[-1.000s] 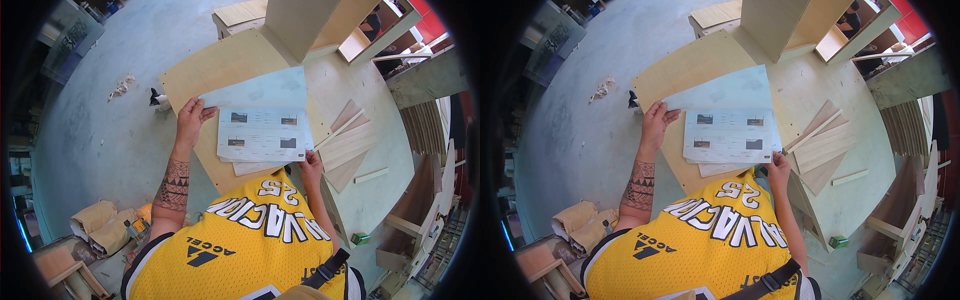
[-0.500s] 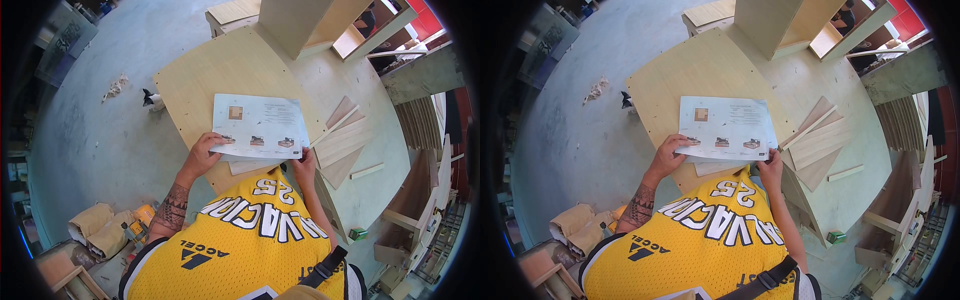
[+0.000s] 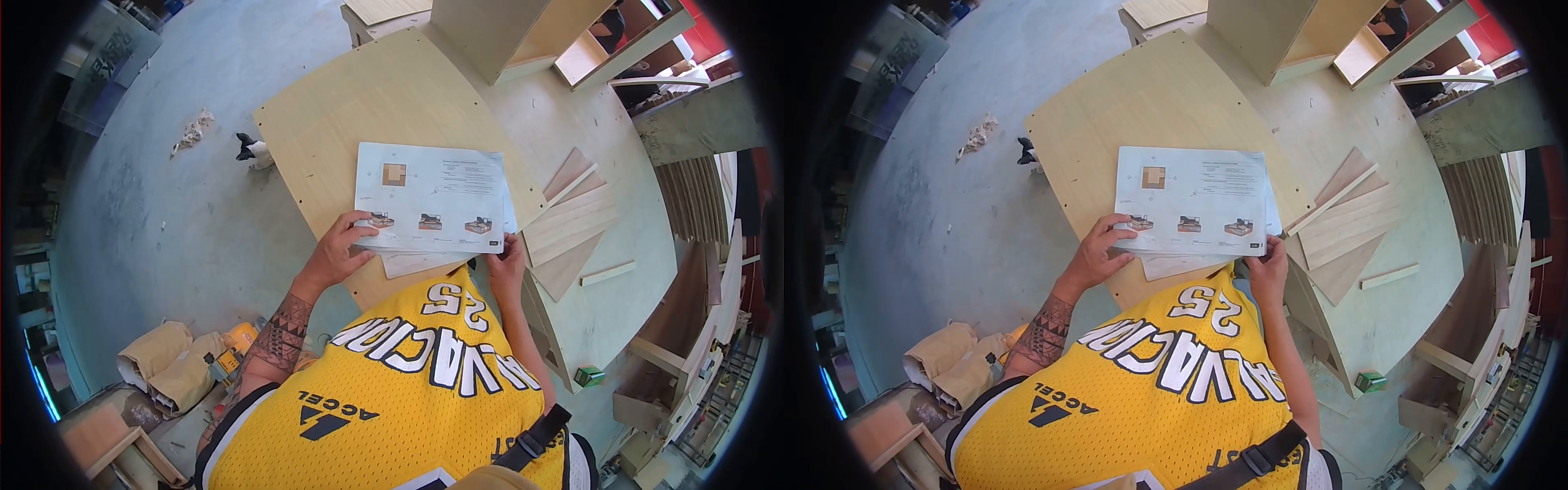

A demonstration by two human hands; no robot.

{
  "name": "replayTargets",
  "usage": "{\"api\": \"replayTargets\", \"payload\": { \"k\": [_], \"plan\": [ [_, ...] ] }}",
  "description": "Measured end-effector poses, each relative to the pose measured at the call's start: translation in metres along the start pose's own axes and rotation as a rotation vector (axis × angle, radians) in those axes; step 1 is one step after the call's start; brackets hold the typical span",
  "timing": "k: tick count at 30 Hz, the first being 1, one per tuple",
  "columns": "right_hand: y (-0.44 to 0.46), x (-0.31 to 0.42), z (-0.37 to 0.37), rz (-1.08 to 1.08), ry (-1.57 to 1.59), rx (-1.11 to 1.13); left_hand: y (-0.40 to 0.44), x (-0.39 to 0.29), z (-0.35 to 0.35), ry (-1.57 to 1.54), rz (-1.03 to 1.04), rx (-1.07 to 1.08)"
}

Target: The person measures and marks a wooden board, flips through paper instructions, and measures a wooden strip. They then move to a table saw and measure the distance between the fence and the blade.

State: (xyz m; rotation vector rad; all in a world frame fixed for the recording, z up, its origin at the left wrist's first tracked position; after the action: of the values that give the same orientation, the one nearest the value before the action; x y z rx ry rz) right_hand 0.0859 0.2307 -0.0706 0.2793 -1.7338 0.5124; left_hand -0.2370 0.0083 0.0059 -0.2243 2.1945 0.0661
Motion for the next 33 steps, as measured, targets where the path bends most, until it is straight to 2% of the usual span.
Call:
{"api": "replayTargets", "payload": {
  "k": [10, 16, 18, 24, 27, 33],
  "plan": [
    [-0.002, 0.003, 0.001, 0.006, -0.013, 0.002, 0.001, -0.01, -0.01, 0.034, 0.008, 0.043],
    [-0.002, 0.005, -0.002, -0.007, -0.019, 0.018, 0.006, 0.006, -0.009, -0.105, -0.035, -0.043],
    [-0.003, 0.01, -0.002, -0.003, -0.04, 0.012, 0.007, 0.009, -0.007, -0.27, -0.093, -0.079],
    [-0.002, 0.009, -0.001, -0.018, 0.014, 0.013, 0.007, 0.009, -0.007, -0.345, -0.147, -0.044],
    [-0.002, 0.009, -0.002, -0.019, 0.02, 0.015, 0.007, 0.006, -0.005, -0.208, -0.099, -0.079],
    [0.0, 0.003, -0.001, -0.011, 0.017, 0.01, 0.007, 0.003, -0.004, -0.135, -0.093, -0.075]
  ]
}}
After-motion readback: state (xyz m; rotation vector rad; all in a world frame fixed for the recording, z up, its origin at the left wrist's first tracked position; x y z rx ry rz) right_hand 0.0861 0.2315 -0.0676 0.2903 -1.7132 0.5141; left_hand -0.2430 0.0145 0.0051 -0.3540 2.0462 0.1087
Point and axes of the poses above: each hand's wrist, its own y-axis towards the middle knuckle, its own z-axis out of the palm, x = y × z, the point moved 1 cm from there along y, towards the middle knuckle, and after that the axes turned 7 degrees about x, right-handed, at the moved point
